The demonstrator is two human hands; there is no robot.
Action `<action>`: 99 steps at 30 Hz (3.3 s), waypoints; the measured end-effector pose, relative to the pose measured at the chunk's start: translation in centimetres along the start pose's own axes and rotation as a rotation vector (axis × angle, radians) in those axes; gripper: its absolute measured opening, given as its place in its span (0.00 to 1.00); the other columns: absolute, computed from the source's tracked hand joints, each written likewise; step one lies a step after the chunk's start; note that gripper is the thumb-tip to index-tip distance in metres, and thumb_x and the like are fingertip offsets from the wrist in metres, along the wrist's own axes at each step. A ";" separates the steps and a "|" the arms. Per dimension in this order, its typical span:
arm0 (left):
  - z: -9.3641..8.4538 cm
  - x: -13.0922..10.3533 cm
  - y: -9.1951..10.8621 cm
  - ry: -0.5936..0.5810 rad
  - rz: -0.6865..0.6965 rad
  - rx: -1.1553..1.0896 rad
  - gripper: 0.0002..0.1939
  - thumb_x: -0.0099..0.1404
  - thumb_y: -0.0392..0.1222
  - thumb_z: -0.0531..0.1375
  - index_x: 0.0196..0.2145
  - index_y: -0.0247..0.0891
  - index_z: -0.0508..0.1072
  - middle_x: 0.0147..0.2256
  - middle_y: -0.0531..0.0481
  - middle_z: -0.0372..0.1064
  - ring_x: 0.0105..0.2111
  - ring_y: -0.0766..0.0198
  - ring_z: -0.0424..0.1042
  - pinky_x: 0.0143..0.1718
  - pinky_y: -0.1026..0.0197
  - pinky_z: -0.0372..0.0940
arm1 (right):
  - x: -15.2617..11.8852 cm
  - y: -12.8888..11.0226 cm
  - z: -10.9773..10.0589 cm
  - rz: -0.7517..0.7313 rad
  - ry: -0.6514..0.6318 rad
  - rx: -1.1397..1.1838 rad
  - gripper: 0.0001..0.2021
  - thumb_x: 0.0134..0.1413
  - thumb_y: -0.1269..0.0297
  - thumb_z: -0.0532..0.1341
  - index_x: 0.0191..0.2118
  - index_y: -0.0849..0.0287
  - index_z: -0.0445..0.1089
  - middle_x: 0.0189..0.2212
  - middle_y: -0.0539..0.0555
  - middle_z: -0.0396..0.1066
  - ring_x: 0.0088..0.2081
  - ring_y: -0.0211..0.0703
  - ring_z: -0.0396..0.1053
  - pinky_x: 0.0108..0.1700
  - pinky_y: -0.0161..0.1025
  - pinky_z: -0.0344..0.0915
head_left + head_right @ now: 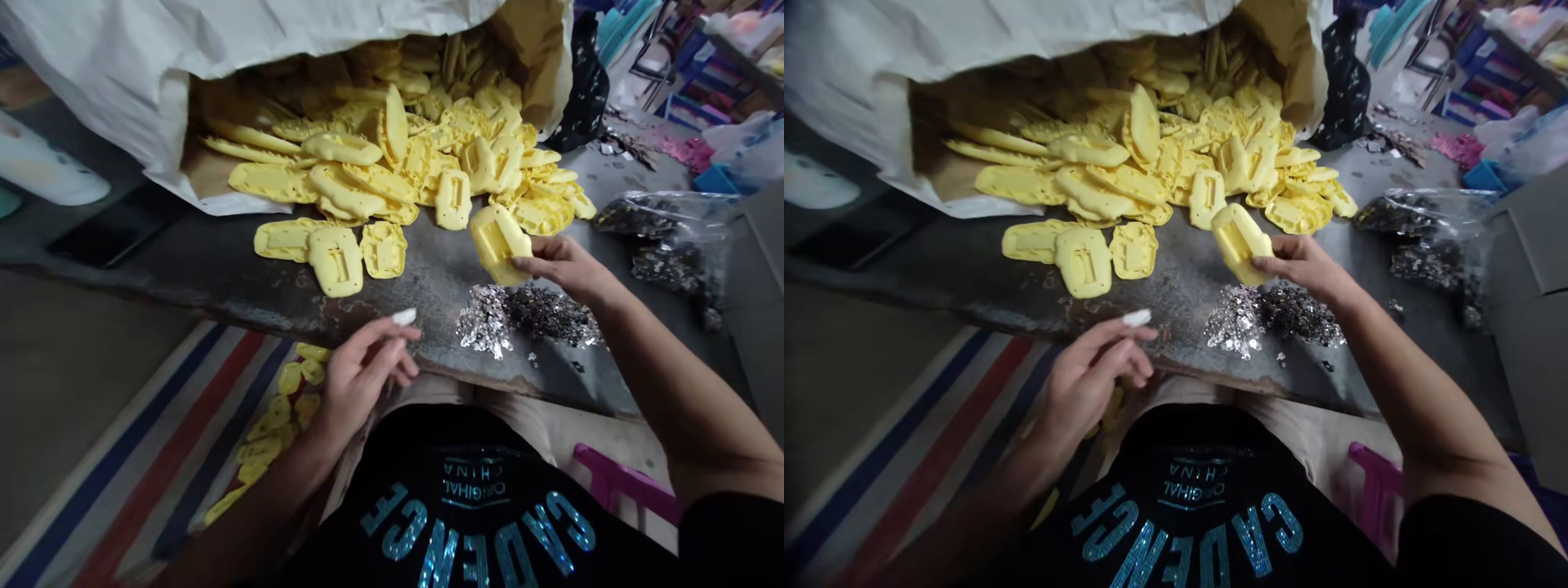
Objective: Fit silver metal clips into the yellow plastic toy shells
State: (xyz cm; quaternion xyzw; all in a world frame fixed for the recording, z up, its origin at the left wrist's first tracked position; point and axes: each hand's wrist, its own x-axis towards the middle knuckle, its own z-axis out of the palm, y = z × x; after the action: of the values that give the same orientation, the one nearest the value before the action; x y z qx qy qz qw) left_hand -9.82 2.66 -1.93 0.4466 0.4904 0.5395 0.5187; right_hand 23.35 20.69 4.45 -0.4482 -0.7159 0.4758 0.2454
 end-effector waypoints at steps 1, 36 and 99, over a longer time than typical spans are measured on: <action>1.7 1.1 0.4 -0.044 -0.047 -0.096 0.22 0.73 0.51 0.73 0.59 0.40 0.81 0.52 0.43 0.84 0.31 0.65 0.81 0.26 0.64 0.79 | -1.8 -0.5 0.5 0.042 -0.052 0.156 0.19 0.57 0.43 0.78 0.37 0.55 0.84 0.30 0.51 0.80 0.35 0.43 0.73 0.41 0.42 0.72; 9.8 -1.1 0.9 -0.170 -0.478 -0.189 0.12 0.65 0.38 0.72 0.42 0.41 0.73 0.32 0.54 0.79 0.28 0.64 0.78 0.25 0.65 0.73 | -21.5 8.7 7.9 0.074 0.645 -0.868 0.10 0.78 0.56 0.64 0.42 0.49 0.80 0.37 0.53 0.78 0.44 0.54 0.71 0.53 0.54 0.62; 11.4 -2.6 1.4 -0.519 -0.588 -0.298 0.12 0.74 0.49 0.69 0.45 0.42 0.71 0.35 0.53 0.75 0.26 0.65 0.75 0.16 0.71 0.68 | -22.0 0.8 9.4 -0.260 0.520 -0.630 0.20 0.72 0.72 0.70 0.64 0.44 0.78 0.50 0.53 0.86 0.45 0.51 0.83 0.47 0.51 0.78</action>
State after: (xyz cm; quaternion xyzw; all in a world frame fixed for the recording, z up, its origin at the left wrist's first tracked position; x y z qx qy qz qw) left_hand 1.42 0.87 0.87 0.3288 0.3666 0.3031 0.8158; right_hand 26.83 -2.80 1.38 -0.5125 -0.7910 0.0702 0.3267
